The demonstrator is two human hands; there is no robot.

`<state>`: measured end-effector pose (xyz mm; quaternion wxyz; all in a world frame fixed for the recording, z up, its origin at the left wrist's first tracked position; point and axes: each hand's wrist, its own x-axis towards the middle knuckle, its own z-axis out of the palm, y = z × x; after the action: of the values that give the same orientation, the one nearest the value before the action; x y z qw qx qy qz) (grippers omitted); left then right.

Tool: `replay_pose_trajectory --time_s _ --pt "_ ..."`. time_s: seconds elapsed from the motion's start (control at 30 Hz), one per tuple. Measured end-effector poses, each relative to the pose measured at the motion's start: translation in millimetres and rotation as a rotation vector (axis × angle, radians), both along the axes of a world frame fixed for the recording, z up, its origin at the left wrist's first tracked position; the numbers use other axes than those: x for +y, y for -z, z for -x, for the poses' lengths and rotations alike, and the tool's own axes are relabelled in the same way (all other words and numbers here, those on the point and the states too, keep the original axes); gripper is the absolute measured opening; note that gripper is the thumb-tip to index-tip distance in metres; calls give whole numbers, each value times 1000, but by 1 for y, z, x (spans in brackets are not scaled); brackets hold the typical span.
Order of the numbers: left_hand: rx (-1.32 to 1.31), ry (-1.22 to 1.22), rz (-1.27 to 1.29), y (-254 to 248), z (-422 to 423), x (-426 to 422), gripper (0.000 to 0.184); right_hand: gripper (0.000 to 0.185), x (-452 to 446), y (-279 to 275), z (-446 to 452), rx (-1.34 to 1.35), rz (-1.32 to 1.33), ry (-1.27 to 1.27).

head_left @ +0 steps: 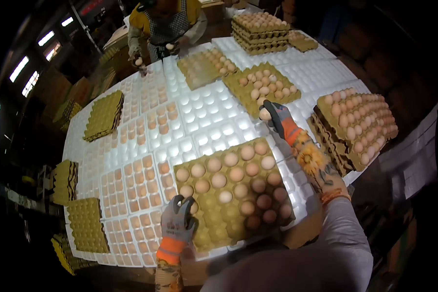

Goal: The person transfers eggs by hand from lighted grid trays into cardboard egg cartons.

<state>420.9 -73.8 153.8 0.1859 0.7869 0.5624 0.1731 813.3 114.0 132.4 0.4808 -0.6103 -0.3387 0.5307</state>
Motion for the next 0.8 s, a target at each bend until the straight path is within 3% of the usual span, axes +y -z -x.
replay_pose_trajectory --time_s 0.13,0.23,0.27,0.3,0.4,0.43,0.47,0.5,0.53,0.6,0.67,0.73,0.8 --pt "-10 25 -145 15 3 1 49 26 117 62 -40 195 -121 79" --pt "-308 -169 -151 24 13 -8 48 20 137 69 -48 412 -167 -26" --pt "-614 -342 -35 30 19 -10 42 18 120 46 -32 400 -196 -87" --pt "-597 -371 -24 30 26 -10 42 19 88 32 -12 208 -236 -174" --pt "-1717 -332 300 30 41 4 38 32 -33 -34 66 -369 -433 -467" --pt "-1571 -220 225 50 51 10 35 40 -73 -45 88 -536 -559 -604" --pt "-1574 -227 216 40 50 13 35 44 -91 -57 105 -940 -697 -837" --pt "-1024 -214 250 22 43 20 31 46 -101 -41 119 -1134 -892 -917" --pt "-477 -185 268 4 33 28 26 46 -99 -25 137 -1133 -892 -919" --pt "100 -127 -167 -28 -8 28 36 42 -96 -12 161 -1300 -667 -935" --pt "246 -40 -134 0 -6 45 42 34 -97 -15 168 -1431 -570 -865" --pt "396 63 -99 12 0 45 48 38 -91 -32 137 -639 -433 -912" --pt "47 -2 -66 5 13 50 46 27 -104 -42 110 242 -76 -642"
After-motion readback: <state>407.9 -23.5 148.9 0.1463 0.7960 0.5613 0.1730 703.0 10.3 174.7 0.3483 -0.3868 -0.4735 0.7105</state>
